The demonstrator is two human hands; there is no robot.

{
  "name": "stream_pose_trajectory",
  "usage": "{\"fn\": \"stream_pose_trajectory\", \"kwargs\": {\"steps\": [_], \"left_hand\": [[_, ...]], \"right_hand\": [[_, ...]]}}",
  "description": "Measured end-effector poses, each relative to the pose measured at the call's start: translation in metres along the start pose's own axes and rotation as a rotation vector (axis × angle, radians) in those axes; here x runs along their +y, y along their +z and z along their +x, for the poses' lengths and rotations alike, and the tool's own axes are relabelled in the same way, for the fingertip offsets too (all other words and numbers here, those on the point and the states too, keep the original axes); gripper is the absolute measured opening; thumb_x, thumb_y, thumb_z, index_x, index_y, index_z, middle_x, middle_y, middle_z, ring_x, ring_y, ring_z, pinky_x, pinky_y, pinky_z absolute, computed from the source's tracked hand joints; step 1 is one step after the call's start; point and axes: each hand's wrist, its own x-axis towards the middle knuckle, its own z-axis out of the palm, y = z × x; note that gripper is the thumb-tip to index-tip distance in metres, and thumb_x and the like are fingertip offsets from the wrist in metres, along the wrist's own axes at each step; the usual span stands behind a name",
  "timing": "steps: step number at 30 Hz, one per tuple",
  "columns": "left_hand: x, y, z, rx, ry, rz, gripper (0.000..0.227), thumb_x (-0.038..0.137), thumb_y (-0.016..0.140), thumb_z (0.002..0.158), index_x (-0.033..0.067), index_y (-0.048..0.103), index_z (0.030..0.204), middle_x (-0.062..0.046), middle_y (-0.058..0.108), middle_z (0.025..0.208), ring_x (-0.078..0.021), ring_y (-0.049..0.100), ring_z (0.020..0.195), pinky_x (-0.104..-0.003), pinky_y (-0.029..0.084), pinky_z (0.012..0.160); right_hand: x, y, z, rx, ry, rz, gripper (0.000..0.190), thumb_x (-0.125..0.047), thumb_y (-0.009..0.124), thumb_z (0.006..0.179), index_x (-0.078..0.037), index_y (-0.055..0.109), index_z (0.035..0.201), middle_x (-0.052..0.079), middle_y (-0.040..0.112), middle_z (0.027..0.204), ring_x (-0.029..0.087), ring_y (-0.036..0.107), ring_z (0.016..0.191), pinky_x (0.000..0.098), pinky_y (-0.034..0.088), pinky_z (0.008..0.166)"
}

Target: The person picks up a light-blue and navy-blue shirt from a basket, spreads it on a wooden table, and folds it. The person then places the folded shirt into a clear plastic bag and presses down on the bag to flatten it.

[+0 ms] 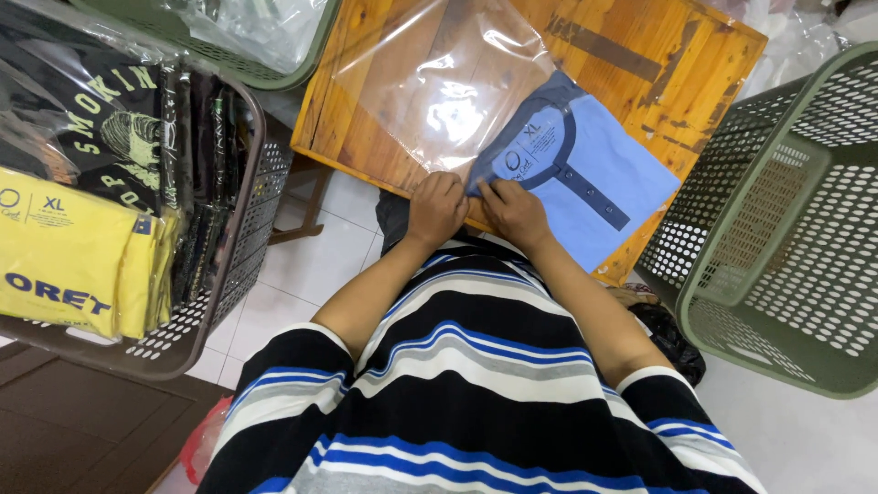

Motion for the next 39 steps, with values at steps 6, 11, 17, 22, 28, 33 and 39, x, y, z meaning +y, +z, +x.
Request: {"fn": "stream_pose_trajectory", "kwargs": {"steps": [6, 11, 17, 22, 28, 33, 39], "left_hand": [[0.009, -0.011, 0.008, 0.007, -0.008, 0.001, 0.013, 0.013, 0.057, 0.069, 0.009, 0.047, 0.062, -0.004, 0.048, 0.068, -0.0228, 0.051, 0.065, -0.031, 0.041, 0.057], [0.004, 0.0, -0.002, -0.037, -0.073, -0.112, 0.013, 0.009, 0.057, 0.069, 0.0082, 0.046, 0.062, -0.005, 0.045, 0.066, -0.0242, 0.051, 0.064, -0.031, 0.041, 0.055], [0.013, -0.019, 0.01, -0.082, -0.038, -0.063, 0.014, 0.005, 0.058, 0.066, 0.0079, 0.046, 0.061, -0.004, 0.046, 0.068, -0.0215, 0.05, 0.061, -0.03, 0.04, 0.055], [0.012, -0.007, 0.001, -0.118, 0.054, -0.003, 0.012, 0.005, 0.056, 0.068, 0.0089, 0.047, 0.062, -0.003, 0.044, 0.068, -0.0201, 0.048, 0.062, -0.029, 0.038, 0.055], [0.017, -0.006, 0.008, -0.132, 0.033, -0.039, 0.008, 0.01, 0.057, 0.069, 0.0095, 0.05, 0.065, -0.004, 0.046, 0.074, -0.0213, 0.05, 0.07, -0.03, 0.038, 0.06], [0.027, -0.03, 0.02, -0.054, -0.493, -0.336, 0.029, 0.015, 0.061, 0.061, 0.0035, 0.051, 0.086, -0.012, 0.047, 0.083, -0.0324, 0.052, 0.079, -0.037, 0.041, 0.069], [0.012, -0.004, 0.013, -0.136, -1.474, -0.719, 0.03, 0.02, 0.063, 0.069, 0.0019, 0.063, 0.093, -0.011, 0.064, 0.063, -0.0163, 0.065, 0.058, -0.021, 0.051, 0.049]], "right_hand": [[-0.009, -0.005, 0.018, -0.031, 0.029, 0.152, 0.015, -0.008, 0.057, 0.075, -0.008, 0.063, 0.089, 0.007, 0.043, 0.065, 0.023, 0.047, 0.055, 0.0272, 0.039, 0.047], [-0.013, 0.013, 0.008, -0.036, 0.099, 0.331, 0.019, -0.009, 0.053, 0.082, -0.001, 0.061, 0.097, 0.009, 0.048, 0.072, 0.025, 0.053, 0.065, 0.0292, 0.046, 0.061], [0.013, -0.023, -0.004, -0.109, 0.167, 0.236, 0.039, -0.036, 0.051, 0.082, -0.013, 0.059, 0.112, 0.014, 0.055, 0.107, 0.032, 0.051, 0.103, 0.0413, 0.037, 0.087], [0.013, -0.036, -0.003, -0.383, 0.277, 0.036, 0.039, -0.034, 0.049, 0.085, -0.014, 0.055, 0.118, 0.015, 0.048, 0.125, 0.032, 0.033, 0.124, 0.0457, 0.018, 0.101], [0.01, -0.022, 0.005, -0.256, 0.438, 0.106, 0.039, -0.029, 0.052, 0.083, -0.01, 0.052, 0.116, 0.015, 0.049, 0.121, 0.031, 0.038, 0.119, 0.0453, 0.02, 0.101], [0.061, -0.012, 0.001, 0.212, 0.646, 0.245, 0.004, -0.015, 0.06, 0.076, -0.015, 0.056, 0.077, -0.001, 0.058, 0.079, 0.02, 0.056, 0.081, 0.0304, 0.041, 0.079], [0.171, 0.02, 0.006, 0.012, 0.873, 0.086, 0.026, -0.023, 0.062, 0.086, -0.006, 0.059, 0.105, 0.014, 0.056, 0.084, 0.033, 0.057, 0.08, 0.0428, 0.045, 0.07]]}}
